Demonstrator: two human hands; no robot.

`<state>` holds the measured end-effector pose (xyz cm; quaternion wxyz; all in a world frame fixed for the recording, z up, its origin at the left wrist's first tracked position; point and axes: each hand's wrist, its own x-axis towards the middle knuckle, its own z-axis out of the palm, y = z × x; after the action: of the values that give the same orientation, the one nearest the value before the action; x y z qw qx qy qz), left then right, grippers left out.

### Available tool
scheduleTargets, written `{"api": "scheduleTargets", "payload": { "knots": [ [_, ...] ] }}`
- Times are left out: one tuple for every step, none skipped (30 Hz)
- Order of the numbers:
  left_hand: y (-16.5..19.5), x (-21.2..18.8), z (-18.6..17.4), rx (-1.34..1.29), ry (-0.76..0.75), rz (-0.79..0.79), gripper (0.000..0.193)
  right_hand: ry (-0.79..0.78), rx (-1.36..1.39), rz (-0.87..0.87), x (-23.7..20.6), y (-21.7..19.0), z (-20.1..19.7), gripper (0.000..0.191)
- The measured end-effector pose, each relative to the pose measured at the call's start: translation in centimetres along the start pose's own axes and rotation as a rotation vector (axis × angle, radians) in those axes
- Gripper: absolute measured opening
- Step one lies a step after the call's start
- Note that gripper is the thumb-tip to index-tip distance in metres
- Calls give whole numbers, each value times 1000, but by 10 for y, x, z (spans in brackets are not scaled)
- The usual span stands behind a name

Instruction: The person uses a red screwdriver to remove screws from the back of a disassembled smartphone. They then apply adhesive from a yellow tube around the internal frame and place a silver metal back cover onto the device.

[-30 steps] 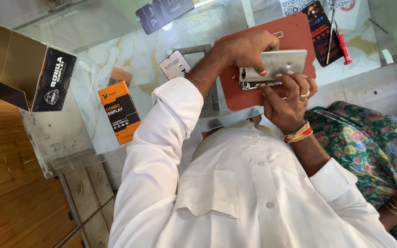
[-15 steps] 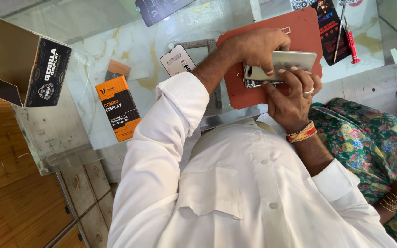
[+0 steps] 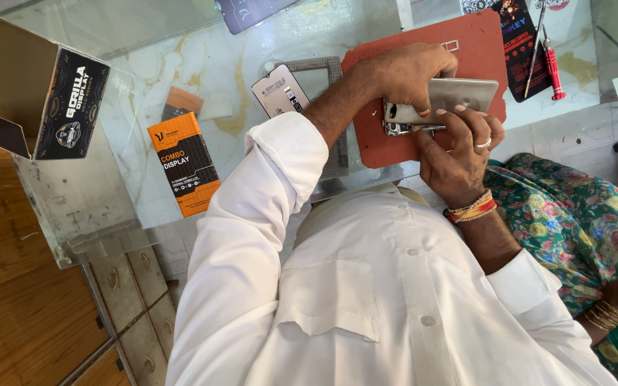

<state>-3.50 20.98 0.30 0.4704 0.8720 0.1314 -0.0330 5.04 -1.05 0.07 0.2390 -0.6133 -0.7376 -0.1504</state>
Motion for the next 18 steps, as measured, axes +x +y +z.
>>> {"api": "scheduleTargets", "payload": {
  "knots": [
    [0,0,0,8,-9,-15,50,0,2,2,0,0,0,17],
    [0,0,0,7,-4,-2,50,-1,4,5,0,0,0,17],
    [0,0,0,5,1,11,51,-2,6,7,0,0,0,17],
    [0,1,0,3,7,25,52,-4,9,13,-1,0,0,18],
    [-1,1,0,2,12,26,52,-5,13,18,-1,0,0,18],
    [-1,1,0,2,17,26,52,-6,17,25,-1,0,0,19],
    [-2,2,0,2,22,27,51,-5,28,35,-1,0,0,20],
    [-3,1,0,0,26,40,51,-3,40,44,-1,0,0,21],
    [-3,1,0,-2,30,54,51,-1,51,54,-1,0,0,23],
    [-4,1,0,-2,34,69,50,4,50,51,-1,0,0,23],
    [-4,1,-1,0,29,63,50,9,48,49,-1,1,0,23],
    [-4,2,-1,1,24,58,50,14,46,46,-1,1,0,23],
    [-4,2,-2,3,19,53,49,9,43,42,-1,1,0,23],
    [-4,2,-2,5,19,48,49,4,39,37,0,1,0,23],
    [-5,1,-3,7,18,43,49,-1,35,33,0,1,0,23],
    [-5,1,-2,8,17,38,49,-6,34,27,0,1,0,23],
    [-4,1,-3,10,18,31,49,-9,32,22,0,1,0,22],
    [-4,1,-2,11,19,24,49,-12,29,17,1,1,0,22]
  ]
}}
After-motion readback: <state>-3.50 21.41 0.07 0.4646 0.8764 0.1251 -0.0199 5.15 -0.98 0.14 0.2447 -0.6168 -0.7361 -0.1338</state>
